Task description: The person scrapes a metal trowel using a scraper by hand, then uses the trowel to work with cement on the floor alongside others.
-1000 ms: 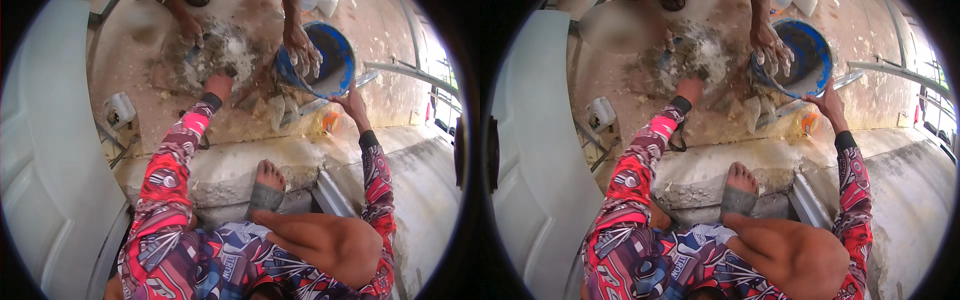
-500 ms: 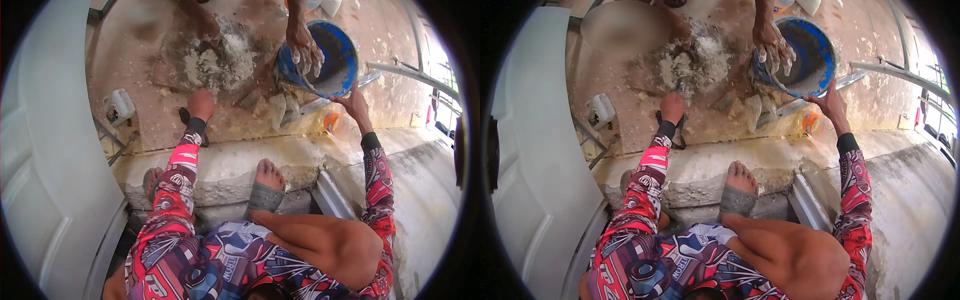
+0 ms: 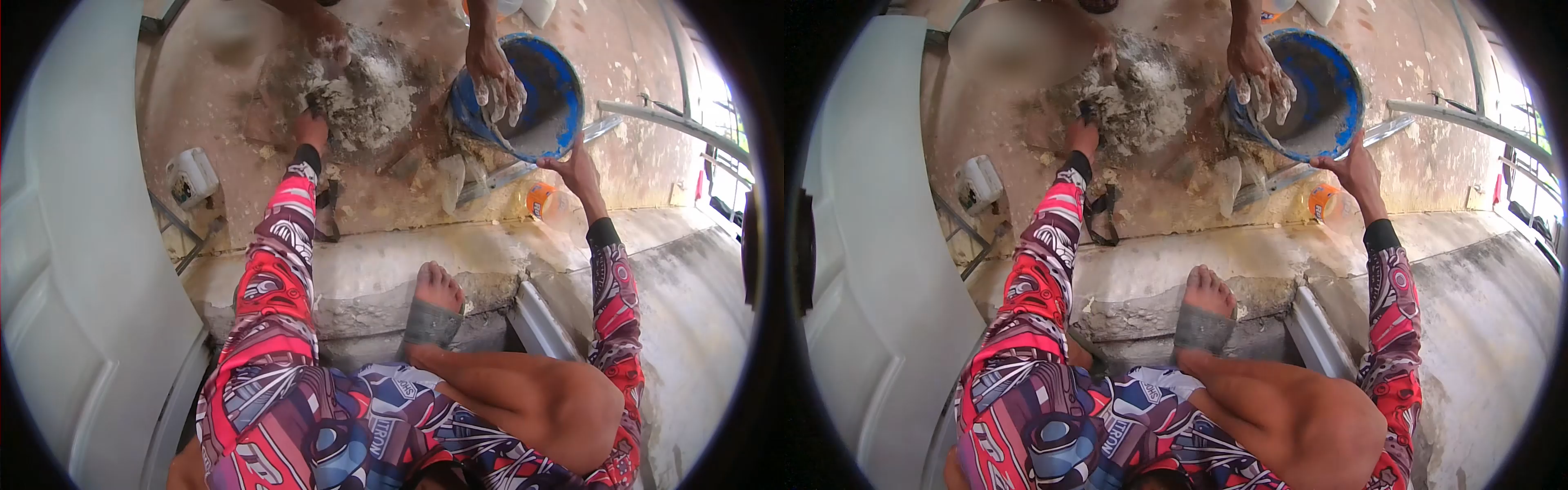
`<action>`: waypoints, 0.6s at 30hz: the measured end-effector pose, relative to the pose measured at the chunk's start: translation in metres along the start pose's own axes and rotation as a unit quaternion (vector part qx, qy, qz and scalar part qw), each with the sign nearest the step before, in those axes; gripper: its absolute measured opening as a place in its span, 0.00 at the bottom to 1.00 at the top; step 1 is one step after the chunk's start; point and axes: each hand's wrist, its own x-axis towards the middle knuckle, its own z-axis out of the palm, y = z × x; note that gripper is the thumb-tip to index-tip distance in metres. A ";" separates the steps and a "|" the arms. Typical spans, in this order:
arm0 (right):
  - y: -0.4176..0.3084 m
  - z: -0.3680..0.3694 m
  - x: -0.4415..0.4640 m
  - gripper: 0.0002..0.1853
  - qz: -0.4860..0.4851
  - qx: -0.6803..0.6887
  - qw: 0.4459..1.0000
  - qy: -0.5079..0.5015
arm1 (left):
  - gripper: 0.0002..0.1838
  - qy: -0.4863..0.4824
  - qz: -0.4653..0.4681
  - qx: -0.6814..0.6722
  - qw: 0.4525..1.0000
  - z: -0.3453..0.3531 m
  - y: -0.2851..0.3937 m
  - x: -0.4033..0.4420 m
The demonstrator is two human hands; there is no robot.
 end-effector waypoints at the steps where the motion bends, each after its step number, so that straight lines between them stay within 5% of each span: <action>1: 0.001 0.002 -0.001 0.72 0.002 -0.006 1.000 0.003 | 0.14 -0.024 0.047 0.046 0.998 -0.012 0.018 0.006; 10: 0.001 0.001 -0.003 0.72 0.007 -0.016 1.000 -0.002 | 0.08 -0.152 0.277 0.319 0.894 -0.025 0.082 -0.043; 18: -0.001 0.001 -0.003 0.71 0.000 -0.011 1.000 -0.005 | 0.07 -0.133 0.326 0.331 0.875 -0.008 0.075 -0.054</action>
